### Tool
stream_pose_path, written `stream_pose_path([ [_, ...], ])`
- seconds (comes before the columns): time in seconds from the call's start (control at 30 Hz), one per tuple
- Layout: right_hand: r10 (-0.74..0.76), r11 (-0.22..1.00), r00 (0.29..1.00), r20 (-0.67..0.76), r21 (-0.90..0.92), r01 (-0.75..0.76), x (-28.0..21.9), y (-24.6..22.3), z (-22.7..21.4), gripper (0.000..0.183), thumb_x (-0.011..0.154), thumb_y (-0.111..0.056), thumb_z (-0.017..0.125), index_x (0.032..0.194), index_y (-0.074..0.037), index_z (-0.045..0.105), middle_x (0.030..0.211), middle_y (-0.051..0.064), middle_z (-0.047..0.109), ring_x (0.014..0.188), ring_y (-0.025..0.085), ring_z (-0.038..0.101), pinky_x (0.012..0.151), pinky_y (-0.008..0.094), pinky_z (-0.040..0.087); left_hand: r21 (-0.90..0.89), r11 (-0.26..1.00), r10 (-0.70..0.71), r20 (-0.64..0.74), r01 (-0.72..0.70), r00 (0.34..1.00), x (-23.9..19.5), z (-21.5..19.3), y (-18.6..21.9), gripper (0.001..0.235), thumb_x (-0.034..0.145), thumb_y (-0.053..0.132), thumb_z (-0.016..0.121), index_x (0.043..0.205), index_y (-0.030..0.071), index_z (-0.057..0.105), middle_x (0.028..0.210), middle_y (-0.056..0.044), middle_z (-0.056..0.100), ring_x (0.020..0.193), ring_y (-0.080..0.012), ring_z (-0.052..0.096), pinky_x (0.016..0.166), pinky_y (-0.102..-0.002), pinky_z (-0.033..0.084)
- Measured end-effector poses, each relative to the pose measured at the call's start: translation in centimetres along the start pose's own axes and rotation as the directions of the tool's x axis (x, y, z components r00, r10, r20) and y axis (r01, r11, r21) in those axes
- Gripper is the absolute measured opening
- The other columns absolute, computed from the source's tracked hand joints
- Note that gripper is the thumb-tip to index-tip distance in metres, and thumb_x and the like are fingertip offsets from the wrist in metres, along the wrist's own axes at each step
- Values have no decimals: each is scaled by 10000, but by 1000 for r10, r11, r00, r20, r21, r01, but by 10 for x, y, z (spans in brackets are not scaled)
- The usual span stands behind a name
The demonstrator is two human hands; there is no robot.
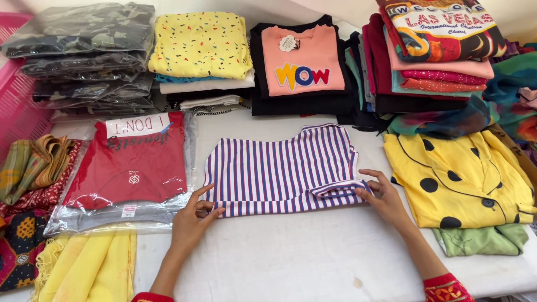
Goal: Fold individual items of clothing and place them onto sorted stacks on a table.
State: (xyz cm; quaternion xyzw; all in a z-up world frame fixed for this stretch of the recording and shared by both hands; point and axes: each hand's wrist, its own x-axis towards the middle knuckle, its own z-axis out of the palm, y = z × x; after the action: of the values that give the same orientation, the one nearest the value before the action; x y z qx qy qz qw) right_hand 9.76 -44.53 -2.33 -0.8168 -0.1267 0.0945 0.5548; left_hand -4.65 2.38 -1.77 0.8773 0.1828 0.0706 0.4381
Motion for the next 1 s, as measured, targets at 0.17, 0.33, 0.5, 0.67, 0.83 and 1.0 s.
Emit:
stream_pose_path([
  [0.17, 1, 996, 990, -144, 88, 12, 11, 33, 0, 491, 955, -182, 703, 1410, -73, 555, 754, -5, 662, 693, 39, 517, 603, 198, 383, 25, 998, 58, -36, -58, 998, 0, 4, -3, 738, 731, 336, 860, 1410, 290, 574, 884, 16, 799, 706, -136, 746, 665, -303, 589],
  [0.33, -22, 998, 996, -91, 63, 28, 9, 32, -3, 498, 991, -184, 673, 1460, -71, 550, 753, 7, 636, 685, 48, 473, 610, 197, 371, 152, 973, 183, -56, -173, 981, -4, 3, 2, 654, 778, 315, 835, 1381, 258, 588, 887, 16, 780, 698, -143, 729, 642, -302, 580],
  [0.5, -22, 994, 995, -97, 100, 32, 2, 5, 4, 653, 864, -170, 749, 1442, -79, 459, 923, 50, 760, 856, 87, 685, 749, 228, 544, 213, 943, 281, -109, -254, 953, -12, -1, 18, 559, 761, 276, 843, 1281, 193, 655, 1019, -10, 726, 720, -162, 687, 620, -314, 569],
  [0.67, -70, 987, 969, -239, -156, 32, -11, -25, 7, 641, 805, -266, 795, 1363, -105, 523, 1265, 48, 689, 965, 162, 714, 791, 317, 592, 373, 723, 657, -115, -581, 745, -11, 2, 0, 240, 758, 285, 835, 937, 153, 747, 1034, 7, 713, 938, -170, 670, 725, -323, 551],
  [0.83, -379, 596, 914, 147, -716, 363, -25, -39, 7, 641, 603, -443, 884, 1181, -212, 730, 1337, 110, 553, 1240, 286, 485, 1024, 467, 427, 421, 655, 667, 69, -628, 742, -10, -3, -2, 273, 739, 292, 837, 929, 104, 777, 979, 17, 729, 919, -178, 668, 778, -354, 510],
  [1.0, -405, 518, 892, 201, -753, 405, -24, -27, 6, 483, 702, -305, 823, 1162, -198, 718, 1289, 39, 639, 1220, 250, 567, 1036, 434, 445, 443, 625, 692, 66, -643, 719, -11, -7, -3, 235, 766, 207, 811, 977, 108, 779, 991, 14, 727, 927, -171, 671, 762, -346, 511],
])
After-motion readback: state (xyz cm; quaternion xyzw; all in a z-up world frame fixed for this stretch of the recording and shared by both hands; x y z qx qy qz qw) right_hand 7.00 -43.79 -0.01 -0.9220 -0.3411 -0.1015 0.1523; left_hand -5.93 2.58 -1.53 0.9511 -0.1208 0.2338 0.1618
